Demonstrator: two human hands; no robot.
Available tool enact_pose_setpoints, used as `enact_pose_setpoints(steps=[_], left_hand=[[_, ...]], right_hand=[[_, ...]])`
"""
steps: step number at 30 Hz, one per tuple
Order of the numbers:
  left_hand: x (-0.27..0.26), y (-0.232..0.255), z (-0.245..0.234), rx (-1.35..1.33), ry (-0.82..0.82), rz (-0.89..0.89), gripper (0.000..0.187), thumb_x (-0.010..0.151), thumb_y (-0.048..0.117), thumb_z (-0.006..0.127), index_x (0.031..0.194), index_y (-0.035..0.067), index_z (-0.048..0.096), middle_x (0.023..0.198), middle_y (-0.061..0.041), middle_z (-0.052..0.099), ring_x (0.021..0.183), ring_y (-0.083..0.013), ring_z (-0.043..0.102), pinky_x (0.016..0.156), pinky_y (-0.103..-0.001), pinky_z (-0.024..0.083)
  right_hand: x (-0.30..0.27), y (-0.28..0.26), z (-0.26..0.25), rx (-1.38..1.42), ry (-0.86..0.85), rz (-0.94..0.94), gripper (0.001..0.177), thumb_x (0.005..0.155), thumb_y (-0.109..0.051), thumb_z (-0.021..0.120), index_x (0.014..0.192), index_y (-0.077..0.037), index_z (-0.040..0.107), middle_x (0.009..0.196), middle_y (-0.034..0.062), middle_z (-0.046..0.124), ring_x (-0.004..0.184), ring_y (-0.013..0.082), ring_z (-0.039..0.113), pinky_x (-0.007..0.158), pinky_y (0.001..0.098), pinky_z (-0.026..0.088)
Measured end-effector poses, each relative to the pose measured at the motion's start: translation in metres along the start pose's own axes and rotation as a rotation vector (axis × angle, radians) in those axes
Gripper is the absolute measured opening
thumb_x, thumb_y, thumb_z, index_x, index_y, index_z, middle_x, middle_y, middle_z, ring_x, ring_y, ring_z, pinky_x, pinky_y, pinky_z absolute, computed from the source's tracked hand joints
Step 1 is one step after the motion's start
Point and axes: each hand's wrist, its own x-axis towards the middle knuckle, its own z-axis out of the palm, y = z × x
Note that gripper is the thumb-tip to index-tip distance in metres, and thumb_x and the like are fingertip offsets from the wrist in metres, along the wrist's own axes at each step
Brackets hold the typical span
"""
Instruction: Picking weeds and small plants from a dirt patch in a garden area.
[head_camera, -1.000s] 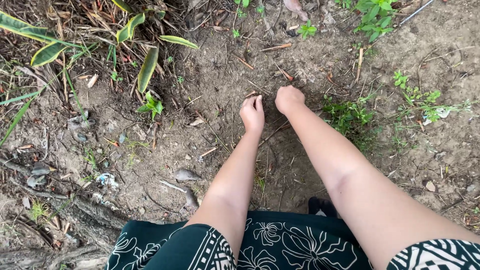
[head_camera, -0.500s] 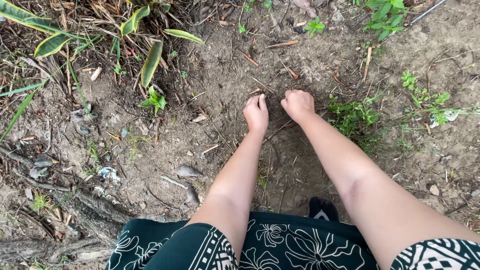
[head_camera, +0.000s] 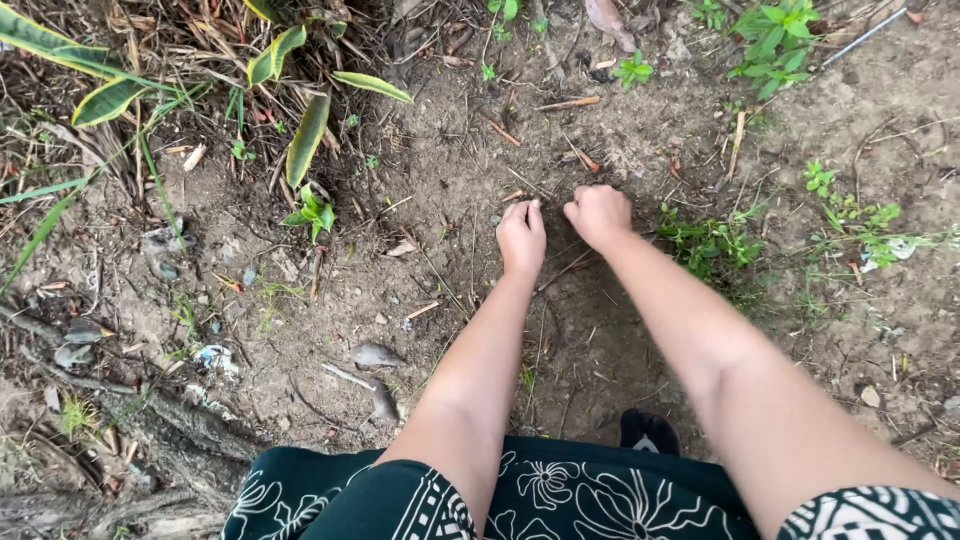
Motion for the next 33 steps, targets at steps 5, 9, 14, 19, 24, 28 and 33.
enact_pose_setpoints(steps=[5,9,14,19,24,28,33], left_hand=[[-0.006,0.007,0.007,-0.03,-0.013,-0.031,0.023,0.098,0.02,0.064,0.096,0.0,0.074,0.09,-0.019,0.071,0.082,-0.0368,0.069,0.078,-0.044,0.055],[0.005,0.001,0.002,-0.026,0.014,0.005,0.022,0.098,0.019,0.064,0.095,0.0,0.074,0.09,-0.02,0.071,0.083,-0.0376,0.069,0.079,-0.045,0.055],[0.006,0.002,0.009,-0.05,0.011,0.034,0.02,0.098,0.019,0.064,0.097,0.001,0.074,0.092,-0.02,0.072,0.085,-0.0373,0.07,0.081,-0.044,0.056],[0.002,-0.001,0.022,-0.097,0.012,0.068,0.017,0.097,0.017,0.066,0.098,0.003,0.075,0.093,-0.019,0.072,0.086,-0.037,0.071,0.081,-0.043,0.057],[0.005,0.002,0.011,0.129,-0.172,0.038,0.017,0.09,0.021,0.071,0.098,0.006,0.075,0.099,-0.017,0.071,0.093,-0.0367,0.068,0.085,-0.046,0.055],[0.007,0.01,0.023,0.298,-0.298,0.0,0.022,0.09,0.028,0.073,0.097,0.007,0.075,0.104,-0.016,0.07,0.099,-0.0356,0.067,0.087,-0.047,0.055],[0.012,0.034,0.042,0.657,-0.457,0.145,0.039,0.088,0.04,0.073,0.104,0.004,0.071,0.111,-0.015,0.07,0.106,-0.0345,0.066,0.088,-0.045,0.056]], right_hand=[[-0.008,0.002,-0.001,-0.027,-0.032,0.051,0.023,0.089,-0.029,0.071,0.088,-0.006,0.073,0.085,0.018,0.074,0.079,0.0366,0.074,0.077,0.0499,0.059],[-0.002,0.002,0.004,0.057,0.047,0.009,0.022,0.088,-0.029,0.071,0.083,-0.008,0.075,0.085,0.0187,0.074,0.081,0.0375,0.073,0.08,0.0491,0.059],[0.005,0.02,-0.006,-0.081,0.05,-0.022,0.024,0.083,-0.032,0.073,0.082,-0.008,0.075,0.08,0.0197,0.073,0.074,0.0389,0.072,0.071,0.0498,0.059],[0.0,0.049,-0.051,0.137,0.108,0.12,0.023,0.095,-0.027,0.068,0.092,-0.006,0.075,0.09,0.0208,0.073,0.081,0.0375,0.072,0.081,0.047,0.058],[-0.02,0.052,-0.035,0.186,0.037,-0.048,0.023,0.099,-0.024,0.065,0.102,-0.004,0.074,0.103,0.0188,0.072,0.095,0.0386,0.068,0.087,0.0477,0.054],[-0.033,0.084,-0.038,0.226,0.025,-0.072,0.019,0.101,-0.02,0.065,0.105,-0.005,0.076,0.104,0.0173,0.071,0.096,0.0376,0.068,0.088,0.0462,0.054],[-0.066,0.115,-0.067,0.153,0.051,-0.009,0.02,0.093,-0.014,0.071,0.111,-0.008,0.078,0.102,0.0126,0.071,0.093,0.0316,0.069,0.091,0.0417,0.055]])
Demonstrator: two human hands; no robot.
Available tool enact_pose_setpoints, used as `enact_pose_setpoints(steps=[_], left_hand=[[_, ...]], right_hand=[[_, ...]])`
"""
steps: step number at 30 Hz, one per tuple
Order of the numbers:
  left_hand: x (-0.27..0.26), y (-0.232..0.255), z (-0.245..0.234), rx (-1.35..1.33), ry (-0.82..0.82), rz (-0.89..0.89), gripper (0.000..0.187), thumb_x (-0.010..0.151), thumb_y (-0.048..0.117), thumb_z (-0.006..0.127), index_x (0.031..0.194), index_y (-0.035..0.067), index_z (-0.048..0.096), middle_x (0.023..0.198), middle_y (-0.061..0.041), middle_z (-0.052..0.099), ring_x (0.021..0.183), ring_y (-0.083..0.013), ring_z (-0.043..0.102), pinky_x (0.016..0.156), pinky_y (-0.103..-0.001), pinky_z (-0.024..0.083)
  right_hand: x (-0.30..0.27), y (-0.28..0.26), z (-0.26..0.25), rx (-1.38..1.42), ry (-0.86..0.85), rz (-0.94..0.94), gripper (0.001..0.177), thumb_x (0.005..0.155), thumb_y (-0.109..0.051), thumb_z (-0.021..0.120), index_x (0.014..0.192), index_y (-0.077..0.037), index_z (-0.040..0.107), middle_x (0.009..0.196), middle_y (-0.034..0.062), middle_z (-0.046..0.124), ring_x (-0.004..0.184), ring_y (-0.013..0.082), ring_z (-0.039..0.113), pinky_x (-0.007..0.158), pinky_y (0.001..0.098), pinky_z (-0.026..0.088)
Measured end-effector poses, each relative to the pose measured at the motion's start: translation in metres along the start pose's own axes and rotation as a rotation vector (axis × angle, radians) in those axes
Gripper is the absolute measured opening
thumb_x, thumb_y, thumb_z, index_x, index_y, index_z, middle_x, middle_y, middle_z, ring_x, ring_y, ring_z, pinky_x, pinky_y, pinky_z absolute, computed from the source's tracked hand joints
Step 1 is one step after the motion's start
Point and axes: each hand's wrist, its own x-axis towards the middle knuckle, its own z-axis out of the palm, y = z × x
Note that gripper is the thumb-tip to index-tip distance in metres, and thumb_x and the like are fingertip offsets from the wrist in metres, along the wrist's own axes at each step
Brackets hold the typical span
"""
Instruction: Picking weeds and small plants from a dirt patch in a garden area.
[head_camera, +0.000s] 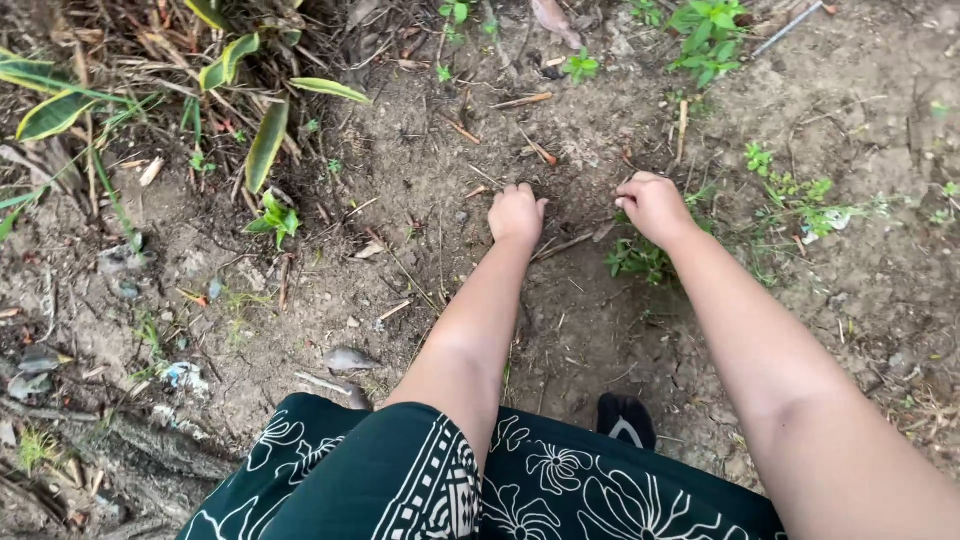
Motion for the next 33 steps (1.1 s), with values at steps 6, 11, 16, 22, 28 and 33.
enact_pose_setpoints(steps=[6,11,16,22,28,33], left_hand=[[0.043,-0.014,0.063,0.101,-0.212,-0.018,0.021,0.098,0.017,0.062,0.111,0.007,0.075,0.116,-0.016,0.075,0.108,-0.0332,0.071,0.091,-0.045,0.059],[0.026,-0.006,0.006,-0.061,-0.351,-0.018,0.026,0.09,0.025,0.067,0.108,0.008,0.075,0.11,-0.017,0.074,0.102,-0.0318,0.072,0.092,-0.045,0.057],[0.011,0.015,0.013,-0.207,-0.258,0.078,0.024,0.092,0.03,0.067,0.104,0.01,0.074,0.101,-0.017,0.076,0.094,-0.0316,0.073,0.086,-0.046,0.057],[-0.018,0.052,-0.023,-0.358,-0.185,-0.074,0.036,0.088,0.046,0.075,0.097,0.011,0.073,0.095,-0.014,0.075,0.089,-0.0309,0.072,0.081,-0.047,0.057],[-0.034,0.045,0.018,-0.416,-0.281,0.219,0.047,0.077,0.019,0.074,0.123,0.03,0.073,0.095,-0.009,0.074,0.084,-0.0221,0.073,0.078,-0.042,0.058],[-0.049,0.012,0.031,-0.56,-0.253,0.139,0.033,0.083,0.027,0.081,0.115,0.017,0.077,0.1,-0.01,0.079,0.086,-0.0207,0.074,0.083,-0.037,0.059]], right_hand=[[-0.03,-0.009,-0.033,-0.061,-0.025,0.067,0.032,0.087,-0.018,0.076,0.118,-0.01,0.076,0.112,0.009,0.067,0.098,0.0283,0.068,0.09,0.0411,0.054],[-0.028,-0.011,-0.031,-0.054,0.02,0.116,0.031,0.091,-0.02,0.075,0.12,-0.009,0.075,0.118,0.0072,0.066,0.099,0.0261,0.069,0.093,0.0407,0.055],[-0.015,-0.021,-0.022,0.099,0.092,0.091,0.03,0.09,-0.019,0.073,0.118,-0.008,0.075,0.116,0.0072,0.067,0.097,0.0252,0.07,0.091,0.0386,0.057],[-0.006,-0.028,-0.012,-0.016,0.229,0.209,0.027,0.095,-0.029,0.081,0.093,-0.003,0.076,0.104,0.0119,0.066,0.095,0.0298,0.067,0.088,0.0429,0.055],[0.004,-0.03,0.014,-0.086,0.445,0.155,0.034,0.088,0.001,0.068,0.116,-0.014,0.079,0.104,0.0111,0.067,0.097,0.0305,0.066,0.082,0.044,0.054],[0.011,-0.061,0.026,0.037,0.153,0.164,0.022,0.084,-0.016,0.082,0.106,-0.015,0.077,0.103,0.0056,0.07,0.103,0.0286,0.067,0.088,0.0431,0.055]])
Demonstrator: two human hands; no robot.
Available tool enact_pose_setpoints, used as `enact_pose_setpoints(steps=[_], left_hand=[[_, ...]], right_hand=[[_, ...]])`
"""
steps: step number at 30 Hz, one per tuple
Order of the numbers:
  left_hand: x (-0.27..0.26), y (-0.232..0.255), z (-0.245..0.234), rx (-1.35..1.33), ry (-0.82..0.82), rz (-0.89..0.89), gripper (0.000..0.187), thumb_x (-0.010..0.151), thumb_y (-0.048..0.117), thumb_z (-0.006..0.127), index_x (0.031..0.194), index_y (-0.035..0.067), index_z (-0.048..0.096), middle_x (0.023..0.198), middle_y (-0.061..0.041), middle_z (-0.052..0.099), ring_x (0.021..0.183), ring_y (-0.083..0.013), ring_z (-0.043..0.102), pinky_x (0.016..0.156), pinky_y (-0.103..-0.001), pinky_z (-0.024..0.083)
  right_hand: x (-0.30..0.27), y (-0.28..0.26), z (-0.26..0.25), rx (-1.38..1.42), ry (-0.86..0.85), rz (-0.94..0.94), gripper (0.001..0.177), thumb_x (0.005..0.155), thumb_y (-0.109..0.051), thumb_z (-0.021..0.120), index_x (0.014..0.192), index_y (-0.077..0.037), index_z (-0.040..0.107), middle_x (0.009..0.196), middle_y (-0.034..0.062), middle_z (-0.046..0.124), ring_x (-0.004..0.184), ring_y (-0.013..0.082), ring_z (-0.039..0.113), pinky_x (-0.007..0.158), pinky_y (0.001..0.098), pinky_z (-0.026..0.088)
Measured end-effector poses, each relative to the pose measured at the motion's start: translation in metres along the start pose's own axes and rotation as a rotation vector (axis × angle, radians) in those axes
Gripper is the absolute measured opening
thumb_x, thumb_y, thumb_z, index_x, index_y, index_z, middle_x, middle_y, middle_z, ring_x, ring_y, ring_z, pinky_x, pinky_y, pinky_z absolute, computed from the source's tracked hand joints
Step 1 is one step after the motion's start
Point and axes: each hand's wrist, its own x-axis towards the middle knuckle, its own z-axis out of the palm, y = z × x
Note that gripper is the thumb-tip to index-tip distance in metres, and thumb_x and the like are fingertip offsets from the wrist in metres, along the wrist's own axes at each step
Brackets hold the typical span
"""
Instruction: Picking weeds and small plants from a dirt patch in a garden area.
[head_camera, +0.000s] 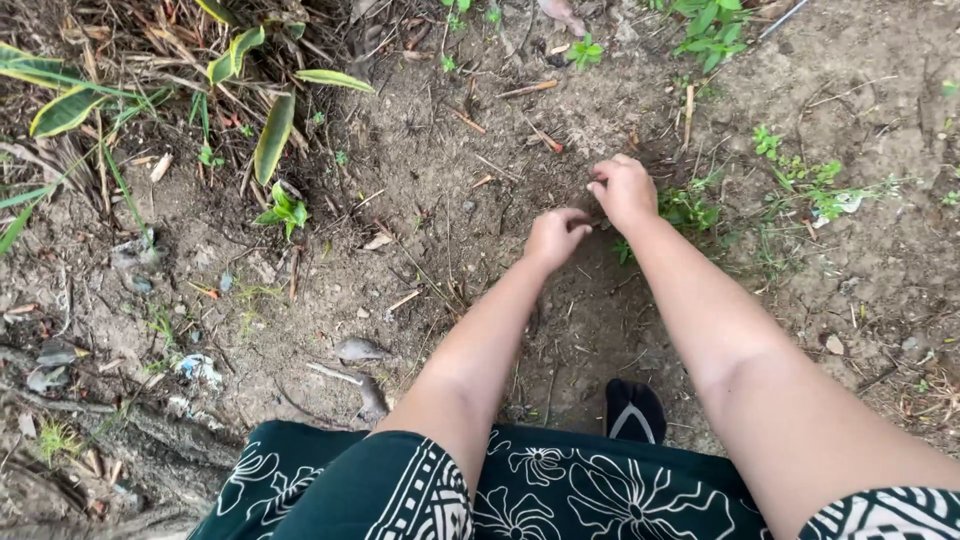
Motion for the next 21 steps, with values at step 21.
enact_pose_setpoints(steps=[21], left_hand=[[-0.023,-0.09,-0.111,-0.432,0.489,-0.368,0.019,0.093,0.017,0.071,0.108,0.009,0.078,0.076,-0.001,0.074,0.059,-0.0085,0.063,0.057,-0.028,0.052]], right_hand=[[0.016,0.014,0.048,-0.281,0.005,-0.137,0.009,0.097,-0.009,0.067,0.097,-0.006,0.075,0.114,0.016,0.069,0.115,0.0341,0.065,0.101,0.0445,0.054]])
